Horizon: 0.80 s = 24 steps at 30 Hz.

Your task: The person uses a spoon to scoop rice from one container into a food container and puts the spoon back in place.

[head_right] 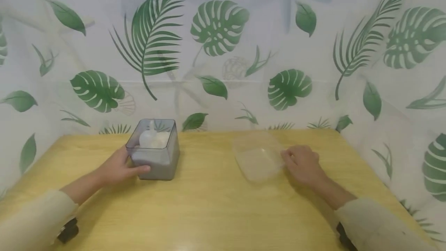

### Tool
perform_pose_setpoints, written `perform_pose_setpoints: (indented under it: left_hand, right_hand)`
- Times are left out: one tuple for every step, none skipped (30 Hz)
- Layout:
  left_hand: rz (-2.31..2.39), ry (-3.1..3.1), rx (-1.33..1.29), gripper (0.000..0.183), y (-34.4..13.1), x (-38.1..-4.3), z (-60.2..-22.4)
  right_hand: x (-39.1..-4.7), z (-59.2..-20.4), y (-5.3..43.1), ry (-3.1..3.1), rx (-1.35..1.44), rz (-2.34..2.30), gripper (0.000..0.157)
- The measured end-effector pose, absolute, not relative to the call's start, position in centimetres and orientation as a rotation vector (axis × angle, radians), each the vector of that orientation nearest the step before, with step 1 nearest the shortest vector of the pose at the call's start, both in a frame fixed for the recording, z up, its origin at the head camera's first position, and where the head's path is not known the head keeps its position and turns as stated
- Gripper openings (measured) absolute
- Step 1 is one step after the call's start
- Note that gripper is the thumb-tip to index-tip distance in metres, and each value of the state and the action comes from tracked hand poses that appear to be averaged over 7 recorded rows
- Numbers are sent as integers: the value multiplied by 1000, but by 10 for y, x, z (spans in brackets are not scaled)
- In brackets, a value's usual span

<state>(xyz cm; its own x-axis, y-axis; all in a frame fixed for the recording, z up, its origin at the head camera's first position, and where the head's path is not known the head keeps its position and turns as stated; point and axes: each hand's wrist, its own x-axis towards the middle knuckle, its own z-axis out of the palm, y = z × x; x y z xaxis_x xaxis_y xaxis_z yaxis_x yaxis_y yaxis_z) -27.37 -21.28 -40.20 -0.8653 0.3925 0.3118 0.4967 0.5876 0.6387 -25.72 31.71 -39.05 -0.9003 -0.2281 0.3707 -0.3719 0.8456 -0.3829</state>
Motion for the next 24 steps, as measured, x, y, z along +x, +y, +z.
perform_pose_setpoints:
  left_hand:
    - [-1146, -2691, -755, 94, -216, -272, -400]
    - [-1159, -2699, -766, 95, -216, -272, -400]
    - [-1172, -2707, -775, 97, -215, -272, -400]
    - [-1168, -2718, -765, 97, -214, -272, -400]
    - [-1163, -2728, -735, 97, -213, -272, -400]
    - [-1148, -2732, -709, 98, -213, -271, -400]
    - [-1134, -2732, -675, 98, -213, -271, -399]
    - [-1111, -2733, -642, 99, -214, -271, -399]
    - [-1088, -2732, -612, 100, -215, -271, -398]
    - [-1060, -2736, -580, 100, -219, -269, -397]
    - [-1049, -2734, -569, 100, -223, -269, -395]
    - [-1050, -2727, -570, 98, -227, -269, -394]
    - [-1057, -2725, -572, 97, -229, -268, -394]
    - [-1068, -2724, -583, 95, -231, -268, -393]
    - [-1083, -2724, -594, 93, -233, -268, -393]
    - [-1103, -2728, -606, 93, -233, -267, -393]
    - [-1127, -2738, -614, 93, -233, -267, -394]
    - [-1160, -2748, -625, 94, -232, -267, -394]
    - [-1181, -2762, -630, 95, -230, -267, -395]
    - [-1198, -2773, -633, 96, -228, -267, -396]
    - [-1225, -2777, -635, 97, -226, -268, -397]
    - [-1256, -2773, -626, 99, -223, -268, -398]
    - [-1274, -2764, -605, 100, -221, -268, -398]
    - [-1302, -2736, -586, 101, -219, -267, -398]
  right_hand:
    - [-258, -392, 313, -2709, 440, 650, 35]
    - [-259, -392, 312, -2702, 428, 641, 34]
    - [-258, -391, 312, -2695, 416, 634, 34]
    - [-258, -391, 313, -2695, 412, 631, 34]
    - [-258, -391, 313, -2697, 416, 630, 34]
    - [-259, -391, 313, -2701, 430, 638, 34]
    - [-260, -392, 313, -2703, 443, 640, 34]
    - [-261, -391, 312, -2701, 458, 649, 35]
    - [-263, -391, 310, -2701, 470, 655, 35]
    - [-266, -391, 306, -2697, 489, 665, 35]
    - [-269, -390, 301, -2690, 504, 670, 35]
    - [-271, -389, 298, -2688, 511, 675, 35]
    - [-272, -388, 294, -2688, 514, 674, 35]
    - [-273, -388, 292, -2689, 516, 677, 35]
    - [-274, -387, 290, -2693, 514, 679, 35]
    - [-275, -387, 289, -2698, 511, 680, 36]
    - [-274, -388, 289, -2707, 505, 681, 36]
    - [-274, -388, 289, -2715, 499, 679, 36]
    - [-273, -389, 289, -2722, 490, 675, 36]
    - [-272, -389, 290, -2725, 478, 671, 36]
    - [-271, -390, 290, -2727, 469, 664, 36]
    - [-270, -390, 291, -2727, 464, 660, 36]
    - [-270, -391, 291, -2730, 462, 653, 36]
    - [-270, -392, 291, -2722, 466, 646, 35]
